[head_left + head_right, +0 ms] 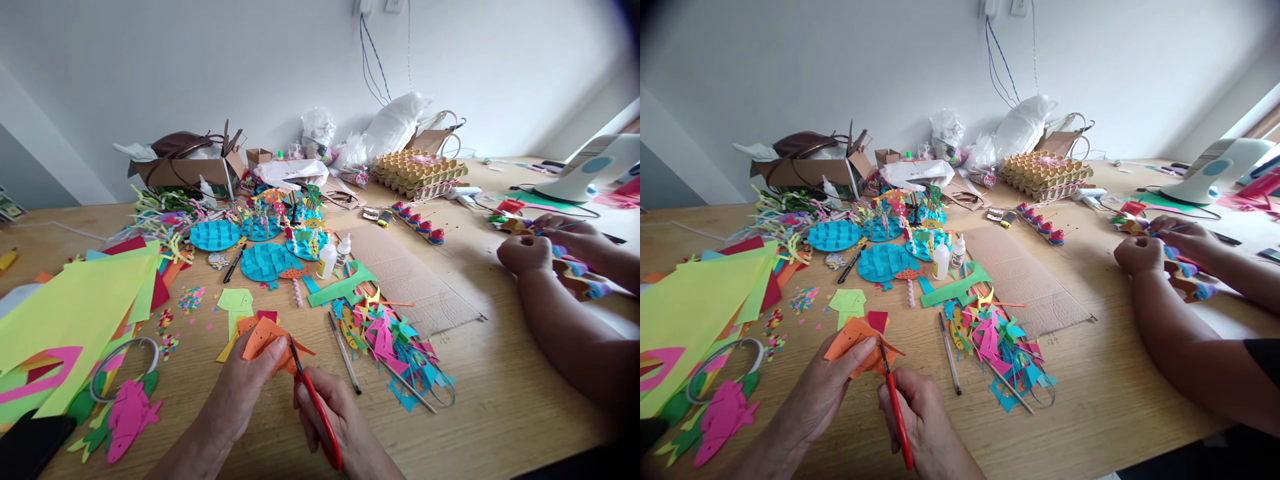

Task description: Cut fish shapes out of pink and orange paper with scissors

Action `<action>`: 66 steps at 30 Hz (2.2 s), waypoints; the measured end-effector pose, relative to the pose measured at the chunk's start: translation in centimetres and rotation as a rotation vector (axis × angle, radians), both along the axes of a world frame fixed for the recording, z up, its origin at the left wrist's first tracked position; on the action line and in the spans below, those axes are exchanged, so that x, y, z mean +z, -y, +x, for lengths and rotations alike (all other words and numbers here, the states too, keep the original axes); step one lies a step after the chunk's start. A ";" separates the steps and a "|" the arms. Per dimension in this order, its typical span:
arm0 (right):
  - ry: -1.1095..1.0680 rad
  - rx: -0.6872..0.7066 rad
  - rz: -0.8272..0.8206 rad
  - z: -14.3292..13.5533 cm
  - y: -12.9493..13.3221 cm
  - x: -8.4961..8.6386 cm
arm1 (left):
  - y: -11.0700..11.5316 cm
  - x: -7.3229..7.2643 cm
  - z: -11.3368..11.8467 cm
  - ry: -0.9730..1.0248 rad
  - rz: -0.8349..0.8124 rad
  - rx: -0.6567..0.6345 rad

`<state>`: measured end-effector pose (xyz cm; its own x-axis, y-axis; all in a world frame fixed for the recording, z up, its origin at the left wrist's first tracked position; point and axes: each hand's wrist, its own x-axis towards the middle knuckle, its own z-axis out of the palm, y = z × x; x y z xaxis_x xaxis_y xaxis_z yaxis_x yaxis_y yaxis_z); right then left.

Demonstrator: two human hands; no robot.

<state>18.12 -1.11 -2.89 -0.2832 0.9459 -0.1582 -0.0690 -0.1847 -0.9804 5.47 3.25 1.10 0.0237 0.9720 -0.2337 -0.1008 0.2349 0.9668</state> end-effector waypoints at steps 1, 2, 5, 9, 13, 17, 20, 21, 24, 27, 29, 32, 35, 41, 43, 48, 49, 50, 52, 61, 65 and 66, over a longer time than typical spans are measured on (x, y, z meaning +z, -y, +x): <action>-0.007 -0.001 -0.008 0.0 0.0 0.0 | 0.0 0.0 -0.1 -0.003 0.001 -0.006; -0.014 -0.003 -0.014 -0.1 0.0 0.0 | 0.0 0.0 -0.1 -0.007 0.002 -0.012; -0.030 0.003 -0.025 -0.1 0.1 0.1 | 0.0 0.1 -0.3 -0.016 0.000 -0.036; -0.015 0.026 -0.042 0.1 0.1 0.0 | -0.1 0.1 -0.7 -0.026 -0.012 -0.055; 0.001 0.047 -0.027 0.6 0.1 -0.4 | -0.6 0.1 -1.2 -0.080 0.000 -0.119; 0.050 0.065 -0.026 1.0 0.3 -0.7 | -1.2 0.5 -1.7 -0.116 -0.019 -0.235; 0.076 0.085 -0.011 1.3 0.4 -0.7 | -1.4 1.1 -2.0 -0.139 -0.022 -0.255; 0.085 0.091 -0.001 1.4 0.5 -0.6 | -1.5 1.3 -2.1 -0.156 -0.017 -0.248; 0.110 0.100 0.016 1.6 0.5 -0.4 | -1.7 1.8 -2.3 -0.190 -0.002 -0.251; 0.129 0.112 0.015 1.7 0.4 -0.4 | -1.9 2.0 -2.6 -0.186 -0.008 -0.284; 0.138 0.115 0.021 1.7 0.4 -0.5 | -2.0 2.1 -2.7 -0.179 -0.016 -0.310; 0.123 0.100 0.016 1.6 0.5 -0.5 | -1.9 2.0 -2.8 -0.160 -0.025 -0.316; 0.083 0.091 -0.020 1.4 0.6 -0.6 | -1.6 1.7 -2.7 -0.117 -0.028 -0.272; 0.058 0.066 -0.041 1.1 0.8 -0.8 | -0.8 1.1 -2.1 0.066 -0.028 -0.254; 0.070 0.071 -0.040 1.1 0.9 -0.8 | -0.6 1.1 -1.9 0.089 -0.025 -0.252; 0.102 0.082 -0.026 1.0 0.8 -0.4 | -0.3 1.2 -1.6 0.095 -0.023 -0.197; 0.108 0.085 -0.012 1.0 0.7 -0.3 | -0.3 1.2 -1.5 0.092 -0.026 -0.189; 0.114 0.088 0.003 1.0 0.7 -0.3 | -0.3 1.2 -1.5 0.085 -0.027 -0.185; 0.128 0.091 0.024 1.0 0.7 -0.3 | -0.3 1.2 -1.5 0.077 -0.025 -0.189; 0.130 0.095 0.017 1.1 0.7 -0.1 | -0.2 1.1 -1.4 0.096 -0.032 -0.230; 0.126 0.090 0.003 1.1 0.7 -0.2 | -0.3 1.0 -1.4 0.060 -0.020 -0.236; 0.121 0.091 0.000 1.1 0.7 -0.2 | -0.4 1.0 -1.4 0.052 -0.021 -0.233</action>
<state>19.22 -1.85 -3.08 -0.3467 0.9171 -0.1966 0.0663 -0.1851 -0.9805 4.03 3.60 2.05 0.2598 0.9337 -0.2463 -0.0912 0.2777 0.9563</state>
